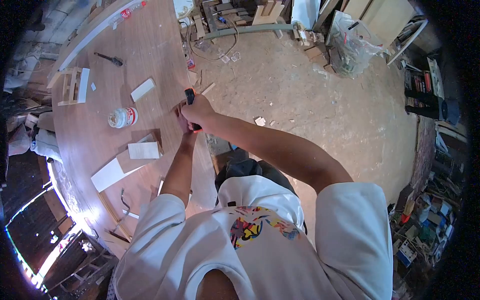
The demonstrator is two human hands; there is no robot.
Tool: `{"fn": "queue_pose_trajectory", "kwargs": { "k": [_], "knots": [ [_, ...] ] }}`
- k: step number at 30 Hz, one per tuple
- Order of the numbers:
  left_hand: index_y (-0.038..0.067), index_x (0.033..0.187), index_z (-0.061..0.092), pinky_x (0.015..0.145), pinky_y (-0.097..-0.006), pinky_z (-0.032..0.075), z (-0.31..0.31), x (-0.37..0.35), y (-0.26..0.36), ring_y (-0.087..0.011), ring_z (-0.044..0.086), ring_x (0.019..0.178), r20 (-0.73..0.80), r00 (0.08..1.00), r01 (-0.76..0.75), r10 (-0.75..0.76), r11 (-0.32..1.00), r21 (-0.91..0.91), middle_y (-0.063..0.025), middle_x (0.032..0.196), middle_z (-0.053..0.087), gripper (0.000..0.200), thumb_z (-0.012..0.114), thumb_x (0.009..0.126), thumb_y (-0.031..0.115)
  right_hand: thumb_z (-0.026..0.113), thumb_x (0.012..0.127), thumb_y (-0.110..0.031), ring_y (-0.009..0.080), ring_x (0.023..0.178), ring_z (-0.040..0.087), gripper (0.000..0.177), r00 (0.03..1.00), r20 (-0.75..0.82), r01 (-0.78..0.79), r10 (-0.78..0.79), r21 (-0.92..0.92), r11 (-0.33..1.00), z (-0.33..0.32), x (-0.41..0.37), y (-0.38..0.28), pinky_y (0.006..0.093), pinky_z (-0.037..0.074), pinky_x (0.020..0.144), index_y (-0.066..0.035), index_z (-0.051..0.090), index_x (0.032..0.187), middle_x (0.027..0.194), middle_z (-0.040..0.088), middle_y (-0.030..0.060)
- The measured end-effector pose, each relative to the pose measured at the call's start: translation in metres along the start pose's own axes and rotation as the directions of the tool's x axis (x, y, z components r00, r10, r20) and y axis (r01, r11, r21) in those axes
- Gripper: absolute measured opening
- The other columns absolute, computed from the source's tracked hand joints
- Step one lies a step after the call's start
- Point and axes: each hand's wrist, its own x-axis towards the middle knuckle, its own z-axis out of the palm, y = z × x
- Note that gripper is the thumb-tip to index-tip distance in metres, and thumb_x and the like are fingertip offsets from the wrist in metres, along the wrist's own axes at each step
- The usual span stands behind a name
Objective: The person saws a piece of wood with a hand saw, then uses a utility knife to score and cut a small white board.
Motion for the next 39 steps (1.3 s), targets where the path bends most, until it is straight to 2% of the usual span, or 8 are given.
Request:
{"fn": "queue_pose_trajectory", "kwargs": {
  "k": [4, 9, 12, 15, 18, 25, 33, 39],
  "knots": [
    [0.009, 0.098, 0.059, 0.090, -0.0428, 0.035, 0.001, 0.002, 0.001, -0.0258, 0.051, 0.104, -0.121, 0.990, -0.064, 0.067, 0.998, 0.027, -0.0076, 0.105, 0.056, 0.025, 0.058, 0.077, 0.023, 0.044, 0.079, 0.000, 0.0143, 0.041, 0.044, 0.009, 1.000, -0.005, 0.010, -0.010, -0.007, 1.000, -0.007, -0.033, -0.014, 0.0327, 0.035, 0.036, -0.009, 0.042, 0.079, 0.055, 0.041, 0.0032],
    [0.008, 0.098, 0.059, 0.090, -0.0432, 0.034, -0.007, 0.006, 0.008, -0.0268, 0.050, 0.104, -0.007, 1.000, -0.018, 0.017, 0.999, -0.041, -0.0091, 0.105, 0.056, 0.026, 0.058, 0.076, 0.022, 0.046, 0.077, 0.000, 0.0175, 0.039, 0.046, 0.007, 0.997, -0.037, 0.069, -0.067, 0.065, 0.995, -0.009, -0.043, -0.011, 0.0344, 0.037, 0.034, -0.007, 0.044, 0.076, 0.053, 0.045, 0.0071],
    [0.009, 0.098, 0.059, 0.089, -0.0431, 0.034, 0.000, -0.003, 0.001, -0.0269, 0.050, 0.103, -0.019, 0.999, -0.048, 0.047, 0.999, -0.014, -0.0091, 0.104, 0.056, 0.025, 0.058, 0.077, 0.022, 0.048, 0.079, -0.002, 0.0132, 0.040, 0.045, 0.010, 0.985, -0.107, 0.113, -0.133, -0.175, 0.978, -0.012, 0.001, 0.029, 0.0304, 0.036, 0.036, -0.010, 0.042, 0.080, 0.056, 0.042, 0.0025],
    [0.010, 0.098, 0.059, 0.088, -0.0432, 0.034, -0.001, 0.010, 0.003, -0.0266, 0.050, 0.102, -0.039, 0.998, -0.042, 0.041, 0.999, -0.023, -0.0081, 0.103, 0.056, 0.024, 0.058, 0.078, 0.022, 0.047, 0.079, -0.002, 0.0141, 0.038, 0.044, 0.009, 0.966, -0.101, 0.231, -0.236, -0.060, 0.971, -0.006, 0.039, 0.048, 0.0316, 0.035, 0.034, -0.009, 0.041, 0.080, 0.055, 0.042, 0.0032],
    [0.010, 0.098, 0.059, 0.088, -0.0426, 0.035, -0.005, 0.006, 0.008, -0.0258, 0.050, 0.102, -0.009, 1.000, -0.007, 0.006, 0.995, -0.102, -0.0063, 0.101, 0.057, 0.023, 0.055, 0.079, 0.022, 0.047, 0.079, -0.002, 0.0150, 0.037, 0.044, 0.009, 0.988, -0.122, 0.090, -0.098, -0.068, 0.994, -0.010, 0.042, 0.045, 0.0327, 0.035, 0.033, -0.008, 0.040, 0.079, 0.055, 0.043, 0.0040],
    [0.010, 0.097, 0.059, 0.090, -0.0413, 0.034, -0.007, 0.007, 0.006, -0.0258, 0.051, 0.102, -0.003, 1.000, 0.029, -0.029, 0.997, -0.070, -0.0060, 0.101, 0.057, 0.022, 0.056, 0.079, 0.022, 0.045, 0.079, -0.001, 0.0154, 0.037, 0.044, 0.009, 0.981, -0.146, 0.105, -0.125, -0.141, 0.984, -0.001, 0.037, 0.033, 0.0318, 0.035, 0.033, -0.009, 0.041, 0.079, 0.055, 0.042, 0.0039],
    [0.009, 0.100, 0.057, 0.090, -0.0428, 0.034, 0.003, 0.003, 0.002, -0.0279, 0.050, 0.103, -0.042, 0.999, -0.031, 0.029, 0.998, -0.048, -0.0083, 0.104, 0.056, 0.025, 0.058, 0.077, 0.020, 0.047, 0.079, -0.002, 0.0128, 0.042, 0.045, 0.009, 0.999, 0.038, 0.010, -0.012, 0.048, 0.999, -0.002, -0.051, -0.036, 0.0309, 0.037, 0.037, -0.008, 0.042, 0.080, 0.059, 0.045, 0.0041],
    [0.009, 0.100, 0.057, 0.090, -0.0439, 0.035, -0.006, 0.002, 0.006, -0.0282, 0.051, 0.103, -0.047, 0.999, -0.015, 0.012, 0.998, -0.060, -0.0090, 0.104, 0.057, 0.025, 0.058, 0.078, 0.020, 0.048, 0.080, -0.003, 0.0125, 0.046, 0.046, 0.006, 0.996, -0.052, 0.073, -0.078, -0.083, 0.994, -0.007, -0.029, 0.010, 0.0302, 0.039, 0.041, -0.006, 0.046, 0.085, 0.062, 0.046, 0.0019]
  ]
}}
